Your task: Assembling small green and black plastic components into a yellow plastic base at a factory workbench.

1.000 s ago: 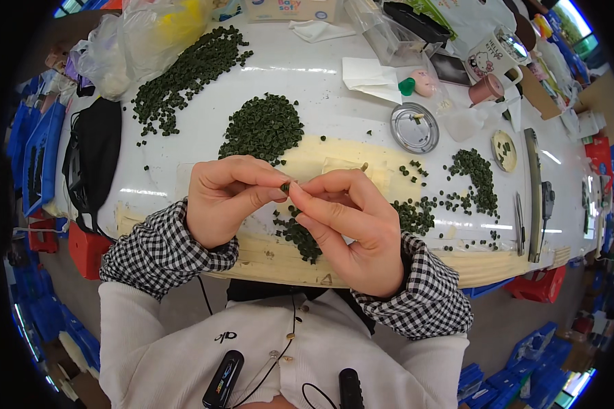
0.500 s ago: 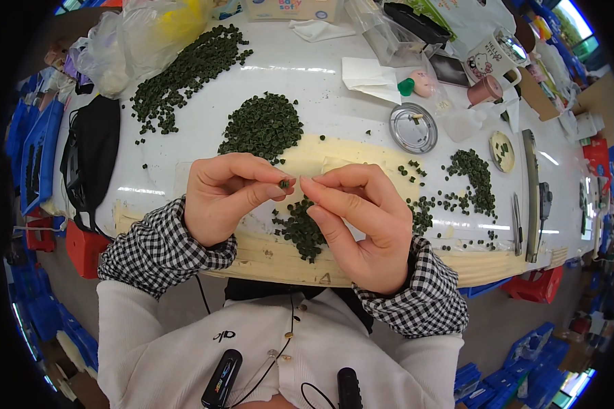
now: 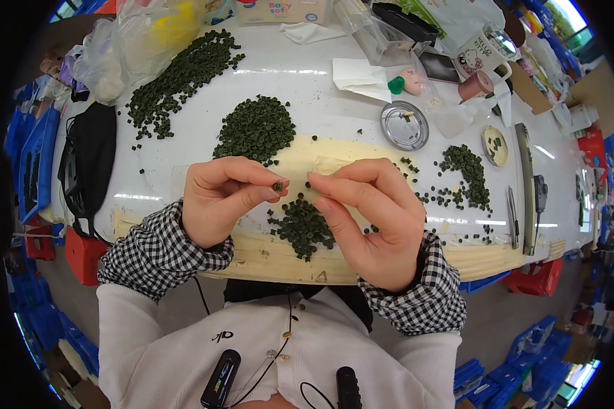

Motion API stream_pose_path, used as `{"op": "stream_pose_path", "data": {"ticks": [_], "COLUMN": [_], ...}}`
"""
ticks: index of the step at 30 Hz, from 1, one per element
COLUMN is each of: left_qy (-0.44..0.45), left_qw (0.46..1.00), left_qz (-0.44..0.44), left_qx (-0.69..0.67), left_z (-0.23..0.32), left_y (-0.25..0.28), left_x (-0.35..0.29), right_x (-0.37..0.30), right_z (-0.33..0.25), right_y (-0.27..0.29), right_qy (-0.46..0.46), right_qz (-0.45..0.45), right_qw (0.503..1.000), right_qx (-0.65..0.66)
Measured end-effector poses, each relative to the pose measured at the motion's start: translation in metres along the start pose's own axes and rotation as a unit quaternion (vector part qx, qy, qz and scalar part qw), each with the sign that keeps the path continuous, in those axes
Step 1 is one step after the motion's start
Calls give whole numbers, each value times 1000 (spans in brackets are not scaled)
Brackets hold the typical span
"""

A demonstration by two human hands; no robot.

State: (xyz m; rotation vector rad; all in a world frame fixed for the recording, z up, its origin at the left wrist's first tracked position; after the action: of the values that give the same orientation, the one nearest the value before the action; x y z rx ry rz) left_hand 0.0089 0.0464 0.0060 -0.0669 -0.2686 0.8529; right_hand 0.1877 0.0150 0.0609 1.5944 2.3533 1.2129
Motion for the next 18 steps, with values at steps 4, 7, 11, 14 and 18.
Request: {"op": "stream_pose_path", "data": {"ticks": [4, 7, 11, 14, 18], "left_qy": [-5, -4, -6, -10, -17], "left_qw": [1000, 1000, 1000, 1000, 1000], "left_qz": [2, 1, 1, -7, -11], "left_qx": [-2, 4, 11, 14, 17], "left_z": [0, 0, -2, 0, 0], "left_y": [0, 0, 1, 0, 0], "left_x": [0, 0, -1, 0, -1], "right_x": [-2, -2, 0, 1, 0], "right_z": [0, 0, -2, -3, -2], "right_y": [-17, -22, -24, -23, -24], "right_qy": [-10, -5, 14, 36, 47], "right_qz": [-32, -36, -40, -36, -36], "right_qw": [999, 999, 999, 999, 998], "right_qx": [32, 37, 15, 6, 7]}}
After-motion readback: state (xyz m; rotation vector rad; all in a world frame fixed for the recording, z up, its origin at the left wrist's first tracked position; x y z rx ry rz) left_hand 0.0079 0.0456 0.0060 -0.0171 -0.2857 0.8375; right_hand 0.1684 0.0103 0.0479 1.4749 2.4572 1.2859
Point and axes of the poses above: each hand's wrist, its own x-axis towards the middle knuckle, its own y-axis out of the back of the hand, z = x × y, the point moved 6 cm from there along x, towards the middle knuckle, and after that the axes turned 14 degrees about -z, right-handed, at the moved point
